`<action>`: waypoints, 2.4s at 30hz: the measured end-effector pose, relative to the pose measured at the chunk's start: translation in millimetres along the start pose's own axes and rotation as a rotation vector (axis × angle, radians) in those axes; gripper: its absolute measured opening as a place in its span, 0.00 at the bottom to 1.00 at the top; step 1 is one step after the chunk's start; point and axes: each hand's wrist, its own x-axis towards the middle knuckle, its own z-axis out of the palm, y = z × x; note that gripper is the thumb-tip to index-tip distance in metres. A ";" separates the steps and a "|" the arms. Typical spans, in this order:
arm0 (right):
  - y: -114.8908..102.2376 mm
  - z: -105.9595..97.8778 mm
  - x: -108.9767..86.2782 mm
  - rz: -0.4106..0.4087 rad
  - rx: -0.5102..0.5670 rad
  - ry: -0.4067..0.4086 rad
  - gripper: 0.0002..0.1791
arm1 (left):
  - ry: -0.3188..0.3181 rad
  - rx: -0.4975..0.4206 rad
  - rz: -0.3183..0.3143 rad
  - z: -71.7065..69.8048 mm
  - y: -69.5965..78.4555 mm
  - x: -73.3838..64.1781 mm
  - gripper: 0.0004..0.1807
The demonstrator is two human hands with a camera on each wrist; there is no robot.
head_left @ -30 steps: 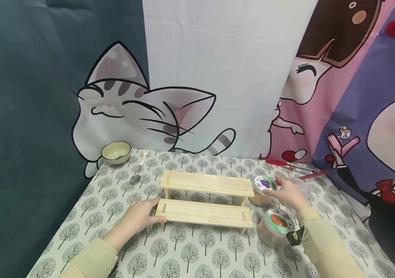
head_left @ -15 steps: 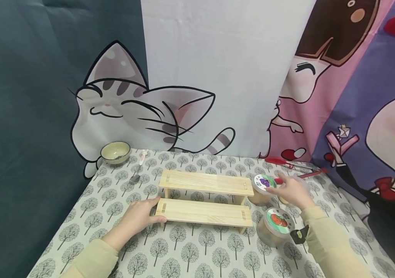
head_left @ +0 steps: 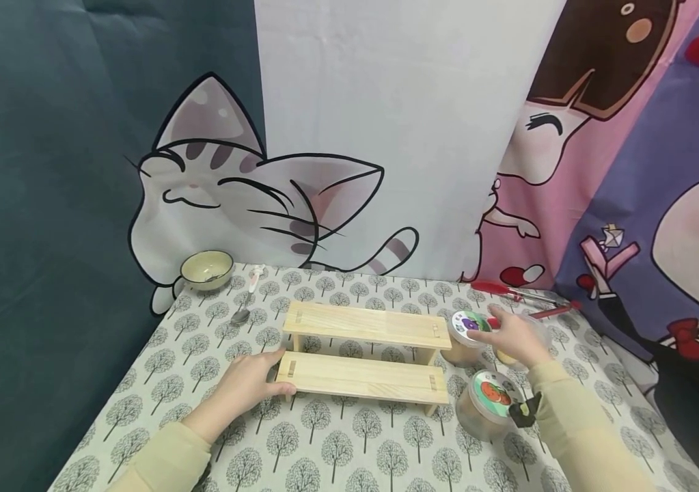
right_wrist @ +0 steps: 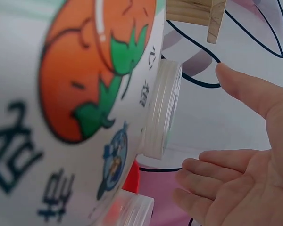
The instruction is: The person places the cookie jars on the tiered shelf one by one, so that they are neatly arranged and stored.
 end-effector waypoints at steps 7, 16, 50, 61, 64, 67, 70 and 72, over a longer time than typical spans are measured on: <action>5.8 -0.1 2.4 -0.005 -0.021 -0.059 0.61 | -0.004 -0.004 0.005 0.2 2.7 0.0 0.49; 1.2 0.4 7.5 -0.019 0.005 -0.095 0.62 | -0.011 0.004 -0.003 -0.5 2.7 0.5 0.48; -3.0 5.0 24.3 -0.039 0.000 -0.146 0.56 | -0.009 0.057 0.009 -2.9 4.4 3.0 0.48; -1.4 7.0 25.7 -0.035 0.003 -0.170 0.54 | -0.009 0.042 0.009 -2.2 3.7 1.4 0.49; -1.0 6.3 26.9 -0.043 -0.009 -0.167 0.54 | -0.016 0.028 -0.006 -2.3 3.5 2.3 0.49; -0.5 5.9 27.6 -0.040 -0.007 -0.156 0.52 | -0.024 0.015 -0.008 -2.3 3.0 3.9 0.49; 0.2 5.3 26.8 -0.018 -0.010 -0.146 0.52 | -0.025 0.020 0.010 -1.9 2.5 5.1 0.49; 0.7 4.3 26.3 -0.005 -0.025 -0.141 0.54 | -0.019 0.022 0.022 -1.9 2.7 5.3 0.48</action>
